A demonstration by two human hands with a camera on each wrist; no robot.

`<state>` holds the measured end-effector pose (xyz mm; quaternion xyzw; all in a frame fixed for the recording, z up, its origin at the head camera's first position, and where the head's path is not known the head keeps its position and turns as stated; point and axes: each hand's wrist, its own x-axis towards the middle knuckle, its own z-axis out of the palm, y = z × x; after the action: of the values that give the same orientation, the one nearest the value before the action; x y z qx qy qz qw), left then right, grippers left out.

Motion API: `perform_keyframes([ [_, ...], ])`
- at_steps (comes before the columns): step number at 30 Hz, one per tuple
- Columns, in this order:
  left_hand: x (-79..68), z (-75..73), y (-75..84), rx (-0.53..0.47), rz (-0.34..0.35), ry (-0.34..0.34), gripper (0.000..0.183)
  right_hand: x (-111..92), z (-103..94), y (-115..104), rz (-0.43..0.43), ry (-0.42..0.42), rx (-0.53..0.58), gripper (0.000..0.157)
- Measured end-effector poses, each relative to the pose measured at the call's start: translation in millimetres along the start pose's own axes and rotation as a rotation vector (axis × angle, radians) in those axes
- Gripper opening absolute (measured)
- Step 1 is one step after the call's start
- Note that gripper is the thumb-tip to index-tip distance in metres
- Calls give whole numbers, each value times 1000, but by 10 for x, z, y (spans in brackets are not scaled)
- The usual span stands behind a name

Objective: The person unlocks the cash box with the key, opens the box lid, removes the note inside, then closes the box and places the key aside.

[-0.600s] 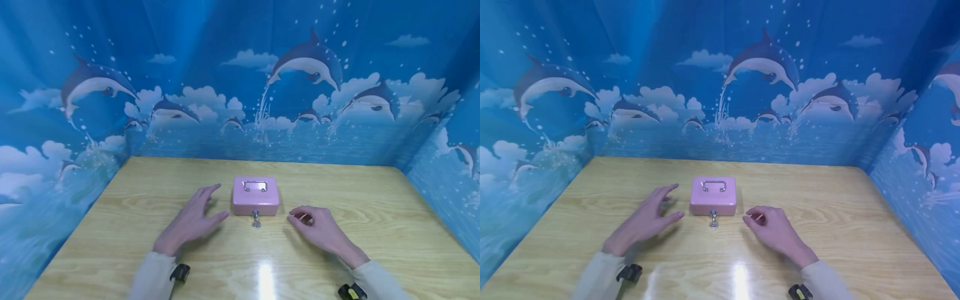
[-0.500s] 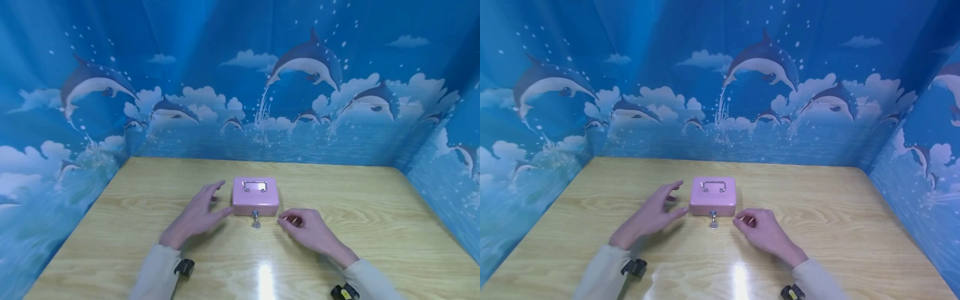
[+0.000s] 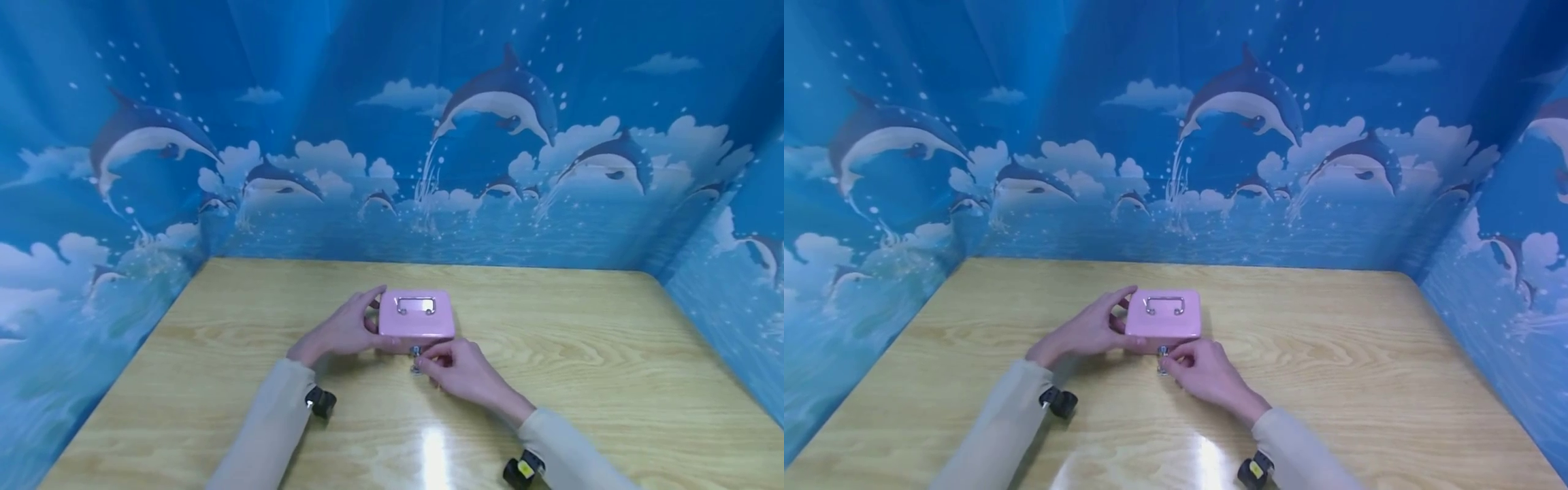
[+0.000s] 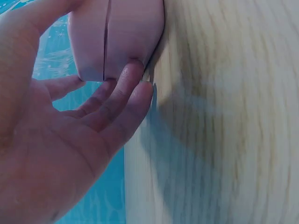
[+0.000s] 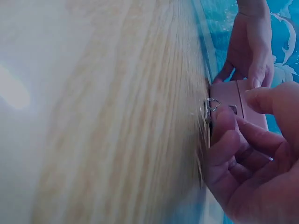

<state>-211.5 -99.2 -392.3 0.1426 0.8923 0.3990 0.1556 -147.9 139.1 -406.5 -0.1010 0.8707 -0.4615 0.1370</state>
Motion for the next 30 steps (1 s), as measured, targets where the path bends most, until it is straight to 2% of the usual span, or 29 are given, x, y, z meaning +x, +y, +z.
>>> perform_keyframes([
  [7,35,14,4,-36,-35,-28,111,27,35,4,29,5,-9,13],
  [12,33,10,4,-35,-58,-12,112,34,16,-31,145,-17,57,13],
  [16,38,2,24,-25,-69,-6,112,28,-8,-55,172,23,-6,13],
  [20,39,7,24,-51,-59,-1,114,15,-86,-32,127,32,-87,12],
  [24,29,21,20,-93,-46,7,116,-20,-242,23,24,64,-210,14],
  [27,17,26,16,-114,-38,13,115,-33,-366,73,-85,149,-304,18],
  [30,2,24,-3,-124,-25,23,114,1,-447,123,-190,224,-324,14],
])
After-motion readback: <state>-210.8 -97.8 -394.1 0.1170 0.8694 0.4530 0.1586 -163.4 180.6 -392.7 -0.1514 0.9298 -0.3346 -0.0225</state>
